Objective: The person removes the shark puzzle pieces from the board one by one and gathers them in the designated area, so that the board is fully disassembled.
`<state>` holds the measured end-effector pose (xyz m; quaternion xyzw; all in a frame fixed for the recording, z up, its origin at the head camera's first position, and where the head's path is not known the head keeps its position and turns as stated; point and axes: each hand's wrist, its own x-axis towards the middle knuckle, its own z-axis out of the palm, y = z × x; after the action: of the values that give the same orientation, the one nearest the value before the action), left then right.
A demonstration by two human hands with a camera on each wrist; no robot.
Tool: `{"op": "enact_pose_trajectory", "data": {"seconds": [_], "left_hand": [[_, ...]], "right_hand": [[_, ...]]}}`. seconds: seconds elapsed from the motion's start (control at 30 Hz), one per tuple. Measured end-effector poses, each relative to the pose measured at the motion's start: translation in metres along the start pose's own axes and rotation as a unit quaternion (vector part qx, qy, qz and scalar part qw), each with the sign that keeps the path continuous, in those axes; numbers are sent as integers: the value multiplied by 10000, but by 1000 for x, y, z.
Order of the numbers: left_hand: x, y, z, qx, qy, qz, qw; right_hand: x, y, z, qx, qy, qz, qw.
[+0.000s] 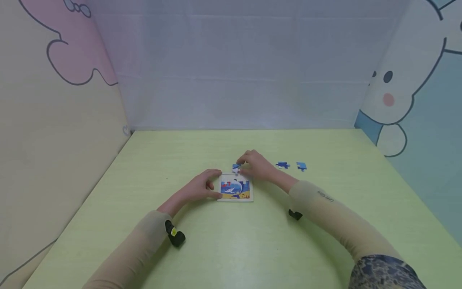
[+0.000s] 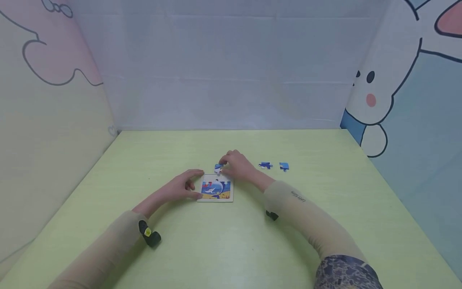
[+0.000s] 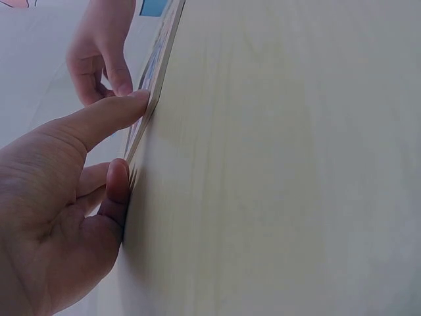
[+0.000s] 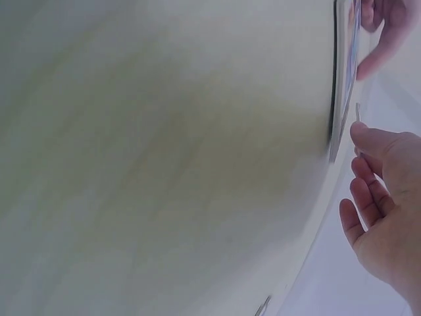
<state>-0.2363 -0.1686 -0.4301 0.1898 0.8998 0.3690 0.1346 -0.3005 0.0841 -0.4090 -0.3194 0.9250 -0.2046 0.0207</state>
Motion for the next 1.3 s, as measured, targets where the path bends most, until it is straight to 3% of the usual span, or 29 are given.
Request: {"op": "enact_pose_trajectory", "data": {"seconds": [0.5,0.73,1.3], "left_hand": [[-1,-1,0,18,18,-17,10000],[-2,0,0,-58,24,-17,10000],[-1,1,1,-62,21,5,10000]], "right_hand": [[-10,48,-19,156,436,244,9986],[-17,63,-22,176,526,165,9983],[-34,90,-34,470,19,306,9984]]}}
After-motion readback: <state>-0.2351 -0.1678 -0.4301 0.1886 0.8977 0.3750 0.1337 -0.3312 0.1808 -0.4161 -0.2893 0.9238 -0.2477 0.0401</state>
